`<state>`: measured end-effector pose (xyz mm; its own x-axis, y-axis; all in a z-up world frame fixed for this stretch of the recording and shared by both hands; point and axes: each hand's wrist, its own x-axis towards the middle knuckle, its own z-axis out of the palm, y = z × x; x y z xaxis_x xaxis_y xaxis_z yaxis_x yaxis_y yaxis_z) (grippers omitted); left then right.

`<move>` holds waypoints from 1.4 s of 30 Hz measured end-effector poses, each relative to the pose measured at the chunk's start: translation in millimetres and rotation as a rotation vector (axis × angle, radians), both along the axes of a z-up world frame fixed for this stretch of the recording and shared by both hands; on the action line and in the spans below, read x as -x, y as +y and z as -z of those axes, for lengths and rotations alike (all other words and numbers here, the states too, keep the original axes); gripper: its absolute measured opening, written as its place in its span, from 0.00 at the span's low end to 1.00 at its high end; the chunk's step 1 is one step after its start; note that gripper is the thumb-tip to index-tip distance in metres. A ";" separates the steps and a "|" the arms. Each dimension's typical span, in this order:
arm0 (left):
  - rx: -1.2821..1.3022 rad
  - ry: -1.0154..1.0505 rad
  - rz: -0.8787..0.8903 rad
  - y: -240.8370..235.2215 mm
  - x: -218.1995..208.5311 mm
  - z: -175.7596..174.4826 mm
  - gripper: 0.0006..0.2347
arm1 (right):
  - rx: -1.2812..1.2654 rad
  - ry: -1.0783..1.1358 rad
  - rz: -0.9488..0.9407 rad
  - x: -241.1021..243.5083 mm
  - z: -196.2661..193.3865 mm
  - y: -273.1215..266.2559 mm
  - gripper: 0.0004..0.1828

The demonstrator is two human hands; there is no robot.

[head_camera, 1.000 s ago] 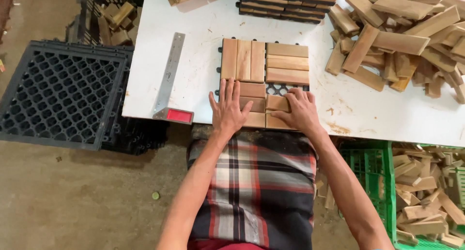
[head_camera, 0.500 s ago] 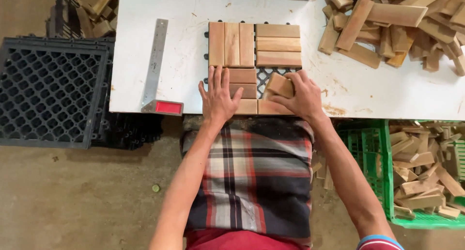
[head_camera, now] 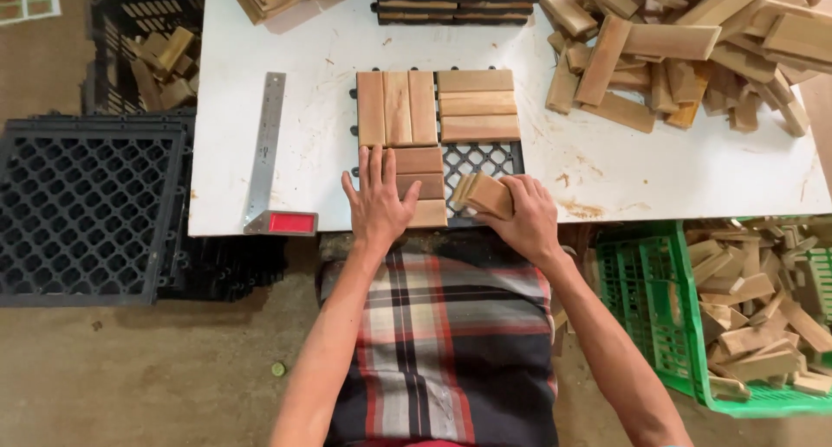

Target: Assembling wooden deck tiles by placing individual wooden slats into a plastic interlocking grid and checking alignment with a square ruler.

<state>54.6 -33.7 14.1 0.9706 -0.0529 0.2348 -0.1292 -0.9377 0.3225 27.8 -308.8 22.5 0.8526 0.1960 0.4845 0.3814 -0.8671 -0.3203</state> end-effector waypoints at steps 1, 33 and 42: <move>-0.004 -0.010 0.000 -4.4 -1.6 -1.1 0.31 | -0.004 -0.010 0.000 -2.3 -6.9 9.4 0.37; -0.015 -0.158 0.504 -42.9 -17.9 21.8 0.27 | -0.158 0.437 0.473 -51.0 46.4 31.7 0.35; -0.029 -0.208 0.509 -44.1 -21.0 27.8 0.28 | -0.251 0.281 0.482 -42.4 16.9 -9.0 0.41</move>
<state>75.5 -77.8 -13.7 0.7537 -0.5134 0.4104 -0.6274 -0.7481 0.2163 70.2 -317.8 5.6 0.9188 -0.3343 0.2100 -0.1635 -0.8063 -0.5684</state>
